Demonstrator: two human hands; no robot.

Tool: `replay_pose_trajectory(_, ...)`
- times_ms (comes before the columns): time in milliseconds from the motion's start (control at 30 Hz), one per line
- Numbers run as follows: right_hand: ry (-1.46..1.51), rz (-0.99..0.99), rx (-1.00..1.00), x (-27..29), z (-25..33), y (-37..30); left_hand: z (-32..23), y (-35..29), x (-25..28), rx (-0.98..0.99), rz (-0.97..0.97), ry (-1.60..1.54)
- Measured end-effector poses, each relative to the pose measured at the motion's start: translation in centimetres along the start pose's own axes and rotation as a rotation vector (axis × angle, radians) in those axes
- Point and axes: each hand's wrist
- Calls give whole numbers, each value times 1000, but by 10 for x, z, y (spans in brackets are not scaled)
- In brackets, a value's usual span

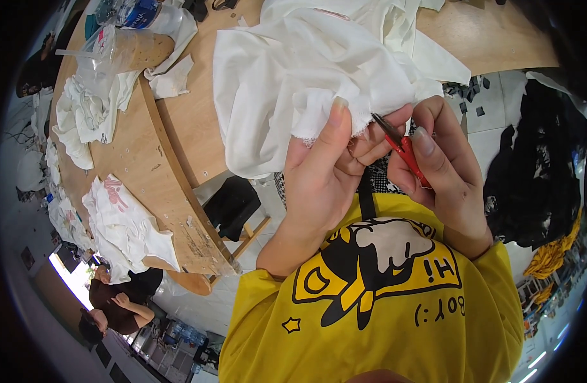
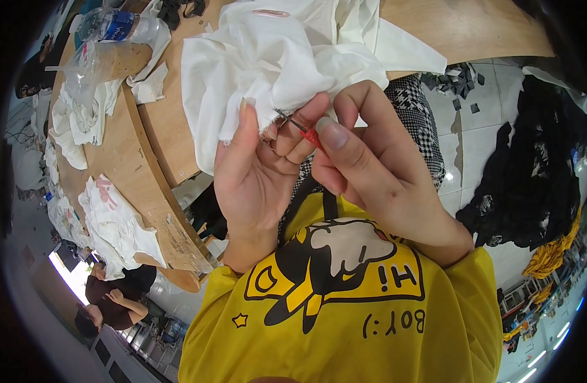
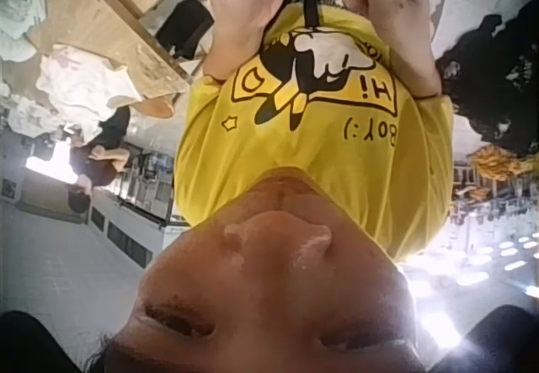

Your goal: The recorder uses nippers to trim excess threads and finishing details from a white garment at a textile workbench.

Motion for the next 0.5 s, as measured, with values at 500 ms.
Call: replay_pose_trajectory(500,36,25,98,1,-11,4,0,0,9,25,82,-25)
Point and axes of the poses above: each hand's wrist, its own y-axis towards the middle knuckle, its own x-axis out of the back of the hand, z = x × y, and after that the axes turned 6 degrees about -y, right-handed
